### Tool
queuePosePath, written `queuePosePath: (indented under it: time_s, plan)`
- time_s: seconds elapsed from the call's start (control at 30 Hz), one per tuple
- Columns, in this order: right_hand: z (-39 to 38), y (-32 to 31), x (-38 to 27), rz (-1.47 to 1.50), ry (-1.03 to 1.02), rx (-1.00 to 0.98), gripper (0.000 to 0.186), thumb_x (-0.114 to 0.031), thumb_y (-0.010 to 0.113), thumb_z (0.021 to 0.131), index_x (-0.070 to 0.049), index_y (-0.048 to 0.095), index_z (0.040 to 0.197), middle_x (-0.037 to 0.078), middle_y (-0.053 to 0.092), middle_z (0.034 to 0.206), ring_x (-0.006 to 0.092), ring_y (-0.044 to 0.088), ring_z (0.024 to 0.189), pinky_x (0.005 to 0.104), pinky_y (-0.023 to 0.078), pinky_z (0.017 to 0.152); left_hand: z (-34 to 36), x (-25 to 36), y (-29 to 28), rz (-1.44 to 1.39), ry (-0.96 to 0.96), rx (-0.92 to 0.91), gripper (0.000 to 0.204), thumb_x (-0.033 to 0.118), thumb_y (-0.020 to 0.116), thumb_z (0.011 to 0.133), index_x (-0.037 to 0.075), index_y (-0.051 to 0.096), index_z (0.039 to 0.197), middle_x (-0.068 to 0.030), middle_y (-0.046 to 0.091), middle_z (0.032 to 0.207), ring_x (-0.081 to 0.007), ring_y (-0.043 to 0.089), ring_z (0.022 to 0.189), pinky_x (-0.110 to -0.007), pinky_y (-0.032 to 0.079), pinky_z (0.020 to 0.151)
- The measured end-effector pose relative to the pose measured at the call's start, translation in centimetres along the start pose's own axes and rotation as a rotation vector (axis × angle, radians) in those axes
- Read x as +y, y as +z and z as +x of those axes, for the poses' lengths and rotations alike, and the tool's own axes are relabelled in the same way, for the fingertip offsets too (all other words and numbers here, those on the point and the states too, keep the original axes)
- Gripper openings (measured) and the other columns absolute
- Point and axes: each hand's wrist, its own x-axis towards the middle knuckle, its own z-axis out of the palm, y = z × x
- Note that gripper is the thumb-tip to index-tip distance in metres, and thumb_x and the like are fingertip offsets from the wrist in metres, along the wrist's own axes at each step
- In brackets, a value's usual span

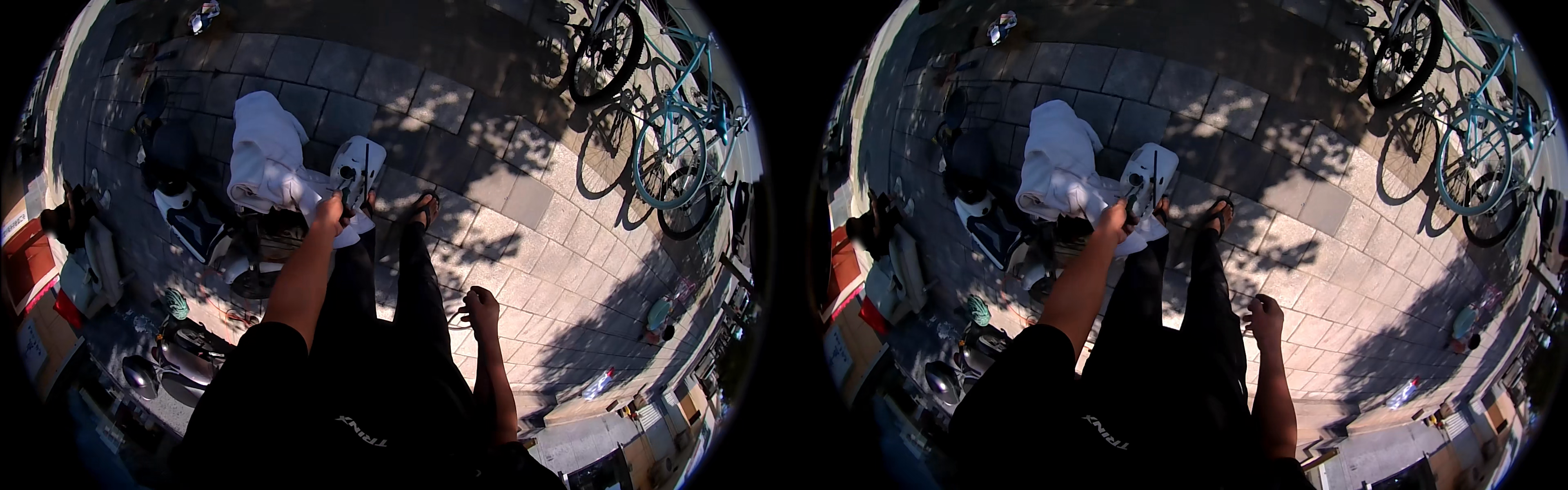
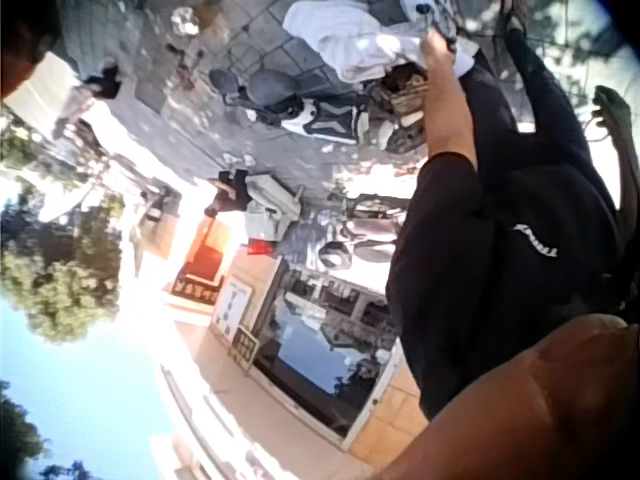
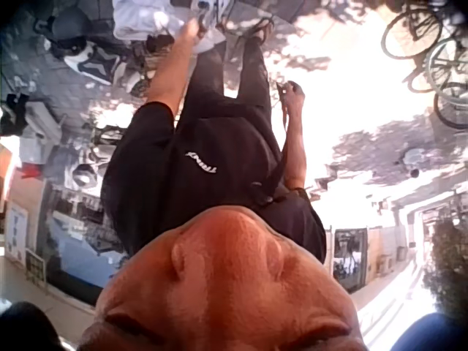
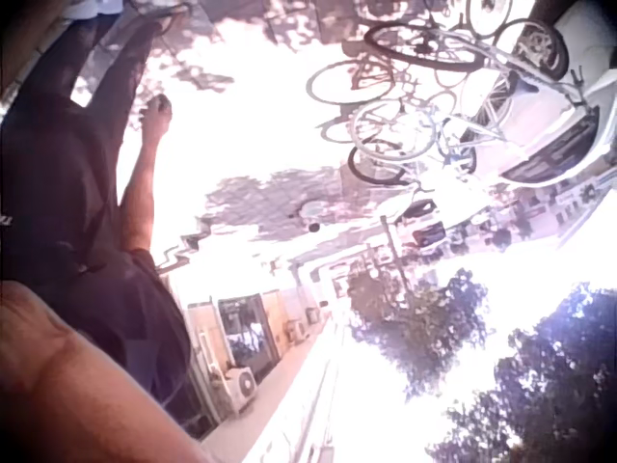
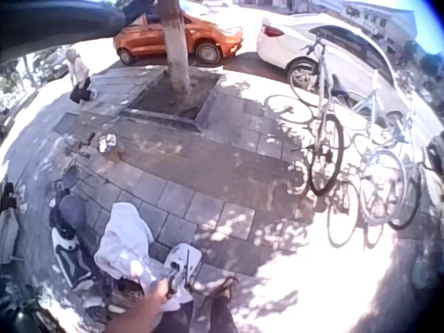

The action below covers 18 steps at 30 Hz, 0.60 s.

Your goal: The person uses a handheld angle grinder to smooth a metal bracket on a white scooter, then uses a hammer and punch to adjust a rear wheel component, and finally uses a screwdriver to tighten fasteners on the rear fender area.

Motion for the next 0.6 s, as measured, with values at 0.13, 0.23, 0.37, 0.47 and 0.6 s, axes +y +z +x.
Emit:
queuePosePath:
  time_s: [0.13, 0.23, 0.37, 0.47, 0.6]
  plan:
    - [-0.6, -2.2, -0.1, -0.039, 0.016, 0.053, 0.045, -0.022, 0.066, 0.104, 0.004, 0.062, 0.14, 0.015, 0.073, 0.103, 0.0223, 0.076, 0.073, 0.0324, 0.059, 0.055, 0.4, 1.3, 2.0, 0.515, 0.199, -0.021, 0.047, 0.041, 0.056, 0.107, 0.0, 0.074, 0.093, -0.0126, 0.071, 0.072, -0.024, 0.06, 0.048, -0.036, 0.047, 0.047]
    - [0.3, -3.4, 1.6, -0.074, 0.059, 0.014, 0.045, -0.021, 0.066, 0.102, 0.004, 0.062, 0.139, 0.016, 0.073, 0.103, 0.0231, 0.076, 0.072, 0.0322, 0.059, 0.054, 0.6, 3.0, 4.6, 0.282, -0.018, -0.058, 0.045, 0.043, 0.05, 0.109, 0.002, 0.07, 0.106, -0.0141, 0.07, 0.08, -0.0246, 0.065, 0.057, -0.035, 0.044, 0.046]
    - [-1.0, -4.4, 1.8, -0.059, 0.046, 0.022, 0.046, -0.023, 0.068, 0.102, 0.005, 0.063, 0.138, 0.016, 0.073, 0.102, 0.0224, 0.076, 0.072, 0.0311, 0.06, 0.055, -4.8, 5.0, 8.5, -0.418, -0.19, -0.19, 0.042, 0.04, 0.046, 0.113, 0.003, 0.062, 0.102, -0.0106, 0.066, 0.082, -0.0195, 0.064, 0.066, -0.031, 0.044, 0.05]
    - [-1.0, -3.6, -0.3, -0.084, -0.026, -0.042, 0.048, -0.027, 0.068, 0.103, 0.005, 0.063, 0.138, 0.015, 0.073, 0.103, 0.021, 0.075, 0.073, 0.0322, 0.06, 0.057, -9.4, 4.3, 7.9, -0.419, -0.037, -0.402, 0.048, 0.05, 0.052, 0.114, 0.006, 0.062, 0.099, -0.0092, 0.065, 0.082, -0.0202, 0.063, 0.064, -0.031, 0.044, 0.053]
    - [-0.5, 1.3, -6.9, -0.188, -0.186, -0.237, 0.043, -0.028, 0.063, 0.107, 0.003, 0.065, 0.138, 0.013, 0.074, 0.108, 0.0201, 0.074, 0.077, 0.0331, 0.058, 0.061, -14.7, -0.2, 3.4, -0.367, 0.034, -0.598, 0.038, 0.054, 0.058, 0.11, 0.017, 0.058, 0.115, -0.0015, 0.064, 0.084, -0.0232, 0.073, 0.071, -0.032, 0.042, 0.053]
